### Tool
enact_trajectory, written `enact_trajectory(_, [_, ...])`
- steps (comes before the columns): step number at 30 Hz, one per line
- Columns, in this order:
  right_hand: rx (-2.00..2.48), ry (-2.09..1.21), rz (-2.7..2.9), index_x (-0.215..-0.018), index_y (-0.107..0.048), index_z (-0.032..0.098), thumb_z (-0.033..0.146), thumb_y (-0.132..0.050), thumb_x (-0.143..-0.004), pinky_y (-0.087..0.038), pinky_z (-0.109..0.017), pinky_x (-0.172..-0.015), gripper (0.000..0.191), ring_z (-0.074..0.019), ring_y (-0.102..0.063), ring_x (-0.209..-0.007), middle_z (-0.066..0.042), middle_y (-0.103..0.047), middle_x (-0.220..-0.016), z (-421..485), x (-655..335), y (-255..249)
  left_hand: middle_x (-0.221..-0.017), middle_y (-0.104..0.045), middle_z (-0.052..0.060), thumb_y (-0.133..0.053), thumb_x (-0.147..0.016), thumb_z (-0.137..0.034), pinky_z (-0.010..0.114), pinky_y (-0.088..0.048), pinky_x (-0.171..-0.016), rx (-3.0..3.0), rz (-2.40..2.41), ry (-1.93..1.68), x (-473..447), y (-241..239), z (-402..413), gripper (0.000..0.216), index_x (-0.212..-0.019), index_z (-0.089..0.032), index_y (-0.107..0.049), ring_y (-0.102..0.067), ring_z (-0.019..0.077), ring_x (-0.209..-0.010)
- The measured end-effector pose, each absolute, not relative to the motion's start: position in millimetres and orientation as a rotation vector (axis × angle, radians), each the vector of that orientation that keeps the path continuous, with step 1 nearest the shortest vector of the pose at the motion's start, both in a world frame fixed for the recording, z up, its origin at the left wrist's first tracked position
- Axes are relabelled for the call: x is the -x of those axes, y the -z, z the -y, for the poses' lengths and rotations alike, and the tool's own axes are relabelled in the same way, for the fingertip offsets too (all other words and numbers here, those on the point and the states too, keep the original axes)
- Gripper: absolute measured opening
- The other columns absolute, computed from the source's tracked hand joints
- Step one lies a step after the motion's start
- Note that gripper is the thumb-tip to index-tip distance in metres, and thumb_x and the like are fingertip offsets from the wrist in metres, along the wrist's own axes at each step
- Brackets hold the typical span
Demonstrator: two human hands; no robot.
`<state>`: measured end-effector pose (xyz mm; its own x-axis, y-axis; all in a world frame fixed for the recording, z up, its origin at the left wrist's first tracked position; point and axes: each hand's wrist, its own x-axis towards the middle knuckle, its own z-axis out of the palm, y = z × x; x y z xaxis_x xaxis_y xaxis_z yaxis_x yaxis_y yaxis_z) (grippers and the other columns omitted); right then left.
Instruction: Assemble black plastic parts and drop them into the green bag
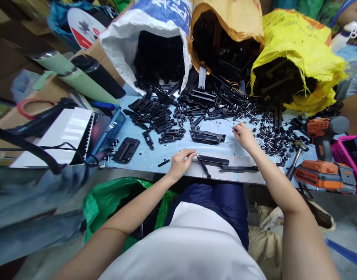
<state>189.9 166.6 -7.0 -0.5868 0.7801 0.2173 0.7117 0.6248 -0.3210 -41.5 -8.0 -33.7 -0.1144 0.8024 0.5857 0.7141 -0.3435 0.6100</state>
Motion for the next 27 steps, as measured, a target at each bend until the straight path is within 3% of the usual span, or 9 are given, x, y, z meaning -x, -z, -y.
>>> enact_trajectory(11, [1.004,-0.477,2.526,-0.087,-0.062,0.019,0.037,-0.042,-0.089,-0.049,-0.031,-0.070,0.027,-0.0184,-0.061,-0.076,-0.008,-0.065,-0.085,-91.0,-203.3,-36.1,-0.071,-0.064,0.007,-0.042,-0.090,-0.014,0.028,-0.050,-0.066,-2.707,-1.561,-1.190,41.4,46.1,2.8,0.018,-0.093,-0.011,-0.059,-0.063,0.0159,-0.073])
enact_trajectory(18, [1.047,-0.643,2.787,-0.082,-0.061,0.018,0.025,-0.047,-0.086,-0.046,-0.024,-0.062,0.017,-0.0153,-0.061,-0.067,-0.006,-0.065,-0.077,-71.3,-204.9,-37.1,-0.077,-0.067,0.007,-0.040,-0.090,-0.015,0.028,-0.043,-0.062,-2.804,-1.637,-0.914,47.0,49.6,3.3,0.021,-0.099,-0.015,-0.059,-0.062,0.0167,-0.080])
enact_trajectory(24, [1.088,-0.383,3.136,-0.074,-0.058,0.015,0.008,-0.046,-0.081,-0.040,-0.023,-0.062,0.016,-0.0161,-0.060,-0.069,-0.008,-0.062,-0.072,-63.9,-179.6,-50.1,-0.092,-0.067,0.012,-0.040,-0.090,-0.021,0.037,-0.044,-0.077,-2.787,-1.659,-0.901,41.4,47.0,9.6,0.025,-0.104,-0.013,-0.059,-0.060,0.0220,-0.096])
enact_trajectory(27, [1.123,-0.329,3.091,-0.082,-0.059,0.015,0.011,-0.048,-0.083,-0.042,-0.024,-0.060,0.012,-0.0171,-0.061,-0.068,-0.007,-0.063,-0.071,-61.6,-179.1,-42.0,-0.101,-0.065,0.013,-0.040,-0.090,-0.023,0.042,-0.041,-0.087,-2.841,-1.557,-0.884,33.0,47.8,10.2,0.028,-0.109,-0.013,-0.057,-0.057,0.0235,-0.104])
